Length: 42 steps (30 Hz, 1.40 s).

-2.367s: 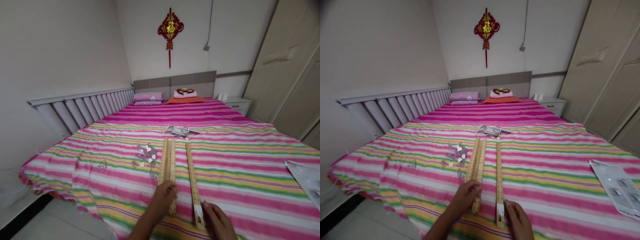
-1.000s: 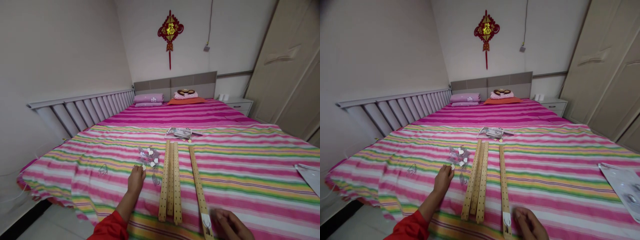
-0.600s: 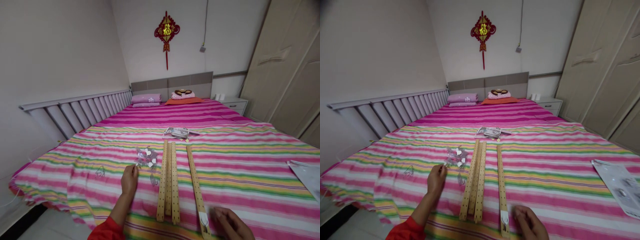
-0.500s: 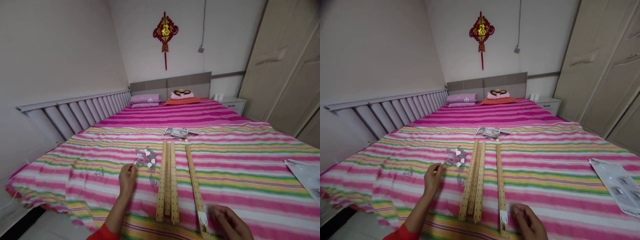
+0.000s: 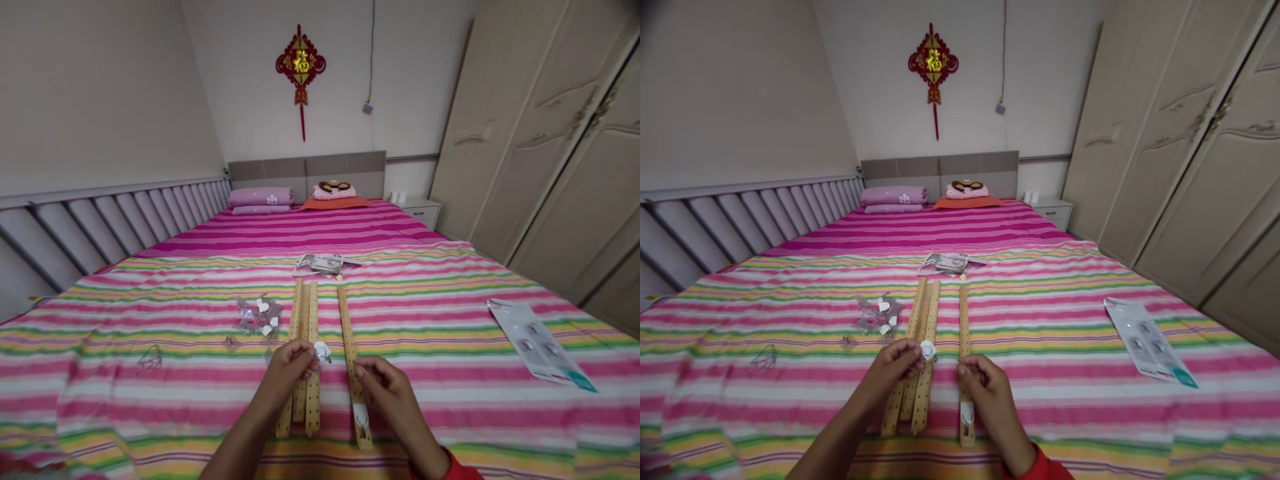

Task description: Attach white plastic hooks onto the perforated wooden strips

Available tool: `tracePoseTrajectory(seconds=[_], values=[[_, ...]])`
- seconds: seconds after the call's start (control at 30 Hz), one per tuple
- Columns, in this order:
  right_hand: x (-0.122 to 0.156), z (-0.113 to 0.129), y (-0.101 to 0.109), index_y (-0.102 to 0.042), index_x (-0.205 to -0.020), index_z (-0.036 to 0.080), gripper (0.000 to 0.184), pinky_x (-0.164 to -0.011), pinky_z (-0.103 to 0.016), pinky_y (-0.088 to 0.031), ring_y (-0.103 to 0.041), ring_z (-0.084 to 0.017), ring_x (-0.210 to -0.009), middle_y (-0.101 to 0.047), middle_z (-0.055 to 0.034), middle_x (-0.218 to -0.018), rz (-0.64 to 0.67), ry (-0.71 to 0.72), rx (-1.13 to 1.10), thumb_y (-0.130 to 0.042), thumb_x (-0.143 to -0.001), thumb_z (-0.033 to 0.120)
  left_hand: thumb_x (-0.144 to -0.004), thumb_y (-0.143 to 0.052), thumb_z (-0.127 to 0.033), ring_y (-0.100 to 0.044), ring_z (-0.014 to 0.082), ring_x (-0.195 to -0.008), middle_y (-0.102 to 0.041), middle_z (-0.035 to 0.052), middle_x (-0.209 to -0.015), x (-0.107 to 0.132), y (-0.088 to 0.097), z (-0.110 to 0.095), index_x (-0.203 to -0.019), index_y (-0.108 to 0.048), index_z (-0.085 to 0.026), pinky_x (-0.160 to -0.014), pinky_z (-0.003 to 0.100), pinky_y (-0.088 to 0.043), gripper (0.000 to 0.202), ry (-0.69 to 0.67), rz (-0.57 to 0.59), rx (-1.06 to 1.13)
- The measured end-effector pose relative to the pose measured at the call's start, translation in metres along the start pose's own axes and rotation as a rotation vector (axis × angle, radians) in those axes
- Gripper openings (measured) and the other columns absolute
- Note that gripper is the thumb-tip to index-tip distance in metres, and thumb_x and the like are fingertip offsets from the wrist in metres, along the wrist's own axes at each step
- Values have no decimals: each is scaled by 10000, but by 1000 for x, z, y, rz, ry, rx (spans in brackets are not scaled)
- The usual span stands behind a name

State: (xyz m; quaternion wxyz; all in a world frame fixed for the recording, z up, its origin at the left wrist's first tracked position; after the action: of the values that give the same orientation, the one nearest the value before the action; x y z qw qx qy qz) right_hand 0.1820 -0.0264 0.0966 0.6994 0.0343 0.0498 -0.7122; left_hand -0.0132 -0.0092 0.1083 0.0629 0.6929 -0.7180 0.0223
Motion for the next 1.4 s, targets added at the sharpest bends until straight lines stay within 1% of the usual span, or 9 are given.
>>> tracePoseTrajectory(seconds=[0.17,0.27,0.37,0.53,0.73,0.93,1.07,1.17,1.4], values=[[15,32,-3,-704,-956,229,228,-659,-305,-488,-587,-203,-762,-650,-79,-909,8,345,272,-697,-741,304,-643,-664,-436,-534,108,-524,-597,-12,-548,5,-34,22,-669,-601,-165,-515,211,-359,280,75,-8,73],[21,36,-8,-693,-1016,253,244,-767,-339,-503,-602,-233,-895,-656,-91,-971,47,427,311,-665,-774,248,-642,-657,-409,-507,103,-502,-583,-15,-527,9,-49,24,-633,-599,-160,-506,214,-340,255,93,13,50],[19,24,-5,-711,-974,244,218,-700,-330,-524,-626,-215,-794,-669,-87,-923,25,334,218,-684,-759,273,-645,-652,-395,-490,102,-514,-574,-23,-537,13,-55,20,-600,-600,-162,-526,222,-347,243,61,13,22],[14,-19,-8,-735,-878,191,352,-663,-324,-529,-657,-196,-675,-714,-56,-729,66,-74,-267,-821,-593,380,-693,-622,-439,-517,116,-588,-604,-6,-597,14,-62,14,-624,-627,-156,-601,238,-388,291,13,74,27],[33,-42,-11,-744,-828,151,299,-645,-222,-529,-668,-132,-648,-740,-44,-733,27,-410,-645,-849,-568,254,-657,-694,-426,-571,134,-645,-654,9,-663,15,-58,16,-691,-644,-162,-641,245,-425,271,-63,33,78],[40,-39,-18,-728,-769,125,217,-560,-187,-517,-648,-113,-583,-725,-54,-710,96,-443,-721,-824,-601,223,-662,-717,-414,-605,147,-672,-663,22,-675,15,-65,25,-697,-642,-155,-677,261,-462,272,-112,86,139],[40,-39,-17,-711,-730,129,203,-552,-193,-511,-646,-115,-574,-717,-48,-710,76,-440,-714,-821,-590,226,-631,-728,-465,-580,125,-611,-650,13,-658,15,-61,31,-735,-639,-150,-563,220,-419,344,-56,35,122],[37,-39,-8,-695,-675,132,225,-522,-191,-490,-636,-118,-552,-699,-35,-636,10,-401,-621,-830,-569,278,-621,-723,-491,-604,139,-661,-660,23,-702,18,-56,33,-768,-634,-157,-565,218,-429,376,-9,-23,119],[38,-35,3,-640,-624,152,333,-399,-181,-387,-531,-93,-397,-638,-5,-458,-27,-347,-345,-788,-586,448,-582,-777,-337,-614,167,-756,-662,53,-812,30,-66,19,-824,-662,-166,-684,269,-496,318,-152,15,20]])
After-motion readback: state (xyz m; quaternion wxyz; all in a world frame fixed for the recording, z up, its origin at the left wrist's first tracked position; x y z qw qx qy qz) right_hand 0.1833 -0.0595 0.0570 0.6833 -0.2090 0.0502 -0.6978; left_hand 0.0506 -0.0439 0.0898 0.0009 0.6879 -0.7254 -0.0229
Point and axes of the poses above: each hand's wrist, its own x-axis away from the middle knuckle, its own y-axis out of the back of the hand, z = x × y, the point moved 10 cm from there along -x, towards the middle knuckle
